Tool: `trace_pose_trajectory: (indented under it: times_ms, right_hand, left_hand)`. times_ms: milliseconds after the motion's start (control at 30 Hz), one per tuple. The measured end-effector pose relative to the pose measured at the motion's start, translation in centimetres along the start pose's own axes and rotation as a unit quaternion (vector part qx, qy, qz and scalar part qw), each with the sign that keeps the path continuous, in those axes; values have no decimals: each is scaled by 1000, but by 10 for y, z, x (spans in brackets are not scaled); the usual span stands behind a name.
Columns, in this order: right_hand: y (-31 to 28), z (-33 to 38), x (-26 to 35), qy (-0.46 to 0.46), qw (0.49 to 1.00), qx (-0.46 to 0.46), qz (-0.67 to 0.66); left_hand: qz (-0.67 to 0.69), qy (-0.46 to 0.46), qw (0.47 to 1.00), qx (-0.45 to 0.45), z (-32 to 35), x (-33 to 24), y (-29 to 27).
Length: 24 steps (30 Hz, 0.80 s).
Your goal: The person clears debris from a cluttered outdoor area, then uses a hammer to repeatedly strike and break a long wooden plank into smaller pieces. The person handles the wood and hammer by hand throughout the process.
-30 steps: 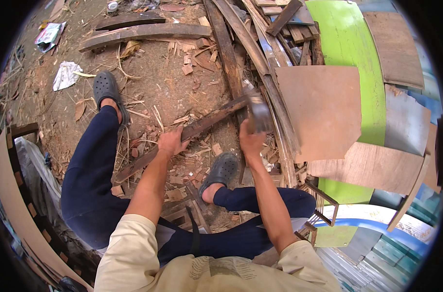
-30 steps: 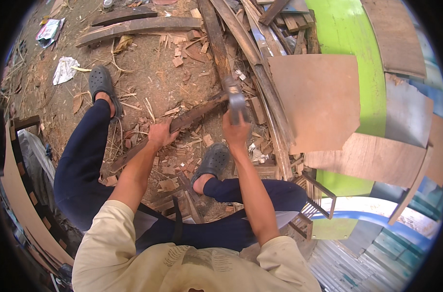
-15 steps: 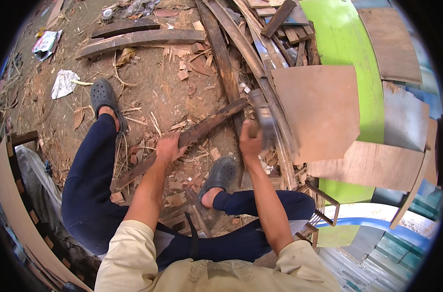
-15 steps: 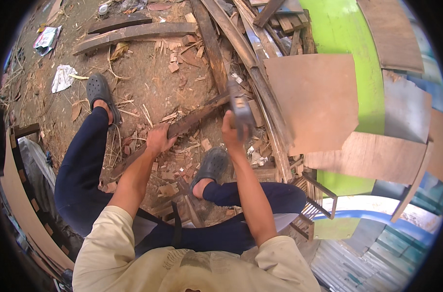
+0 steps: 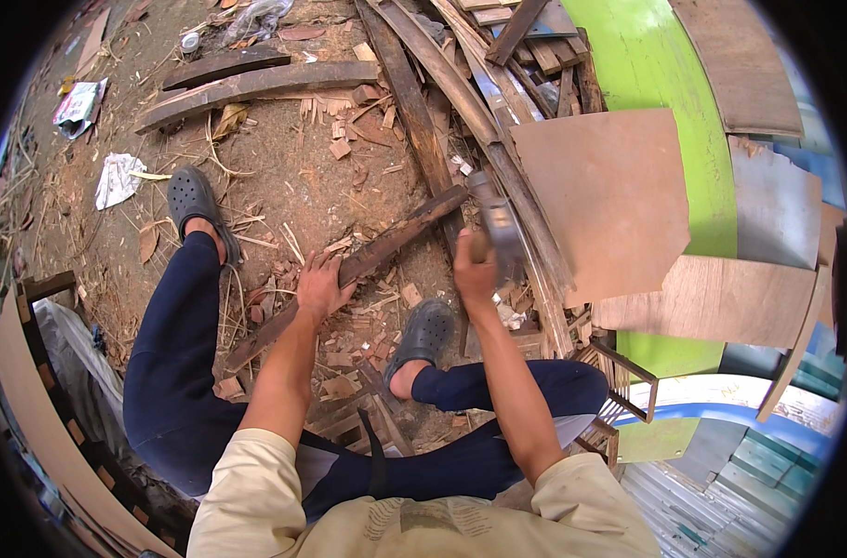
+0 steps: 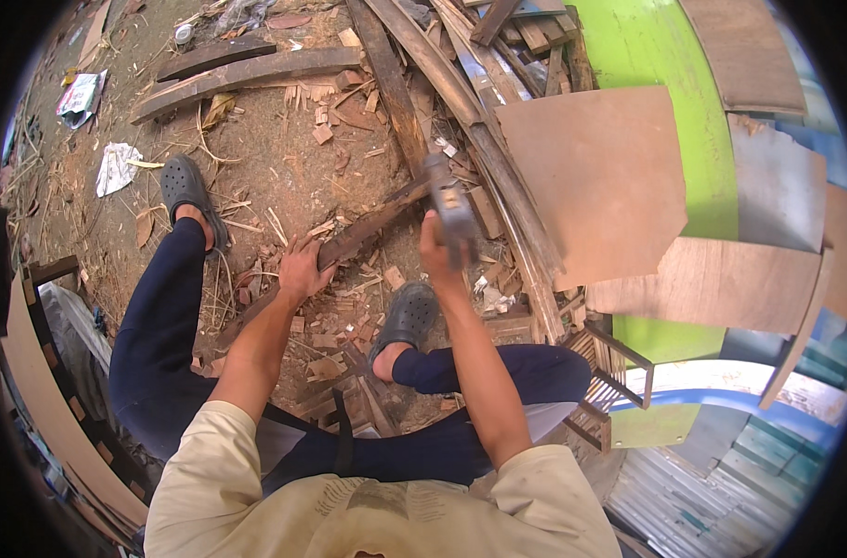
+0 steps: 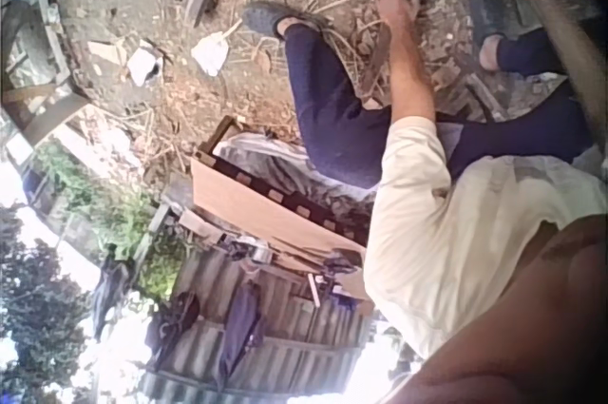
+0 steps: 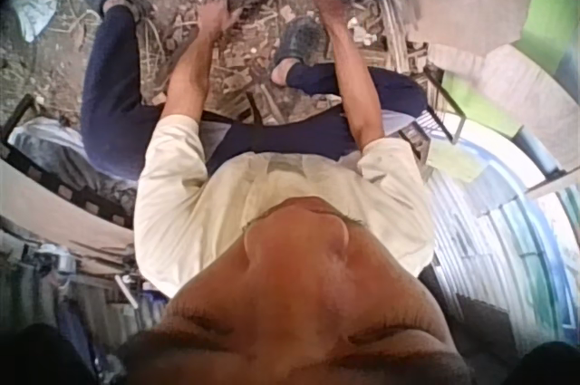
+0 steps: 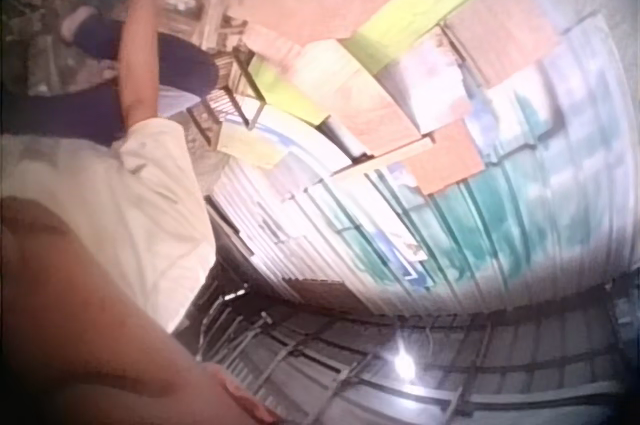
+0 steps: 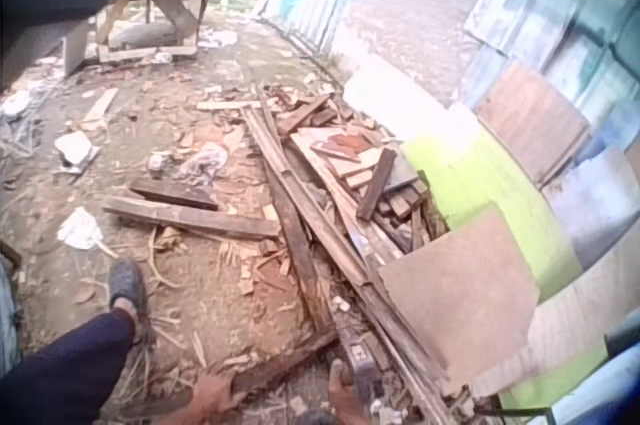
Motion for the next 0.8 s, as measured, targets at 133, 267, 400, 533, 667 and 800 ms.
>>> trace_pose_trajectory:
  times_ms: [133,267,400,533,667,800]
  right_hand:
    - [7,6,-74,120,942,225,220]
    - [-11,-2,-39,103,954,202,196]
    - [-16,-2,23,70,983,140,95]
    - [1,7,3,38,987,111,109]
    - [9,8,-51,143,932,215,254]
    - [-46,9,-39,95,878,317,345]
  left_hand:
    - [-18,5,1000,4,0,-6,7]
    - [-29,-10,999,16,2,-1,1]
    - [-39,-9,999,-4,7,4,-1]
    - [-32,12,999,-29,2,2,1]
    - [-18,23,998,-59,6,3,6]
    - [-18,29,997,-67,5,-1,5]
Point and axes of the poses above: each hand's wrist, its own z-axis away from the middle knuckle, its own y-axis out of the palm, x = y × z, the point moved 4 cm from there along -z, towards the middle knuckle, and after that the axes turned 3 degrees about x, right-handed, at the moved point
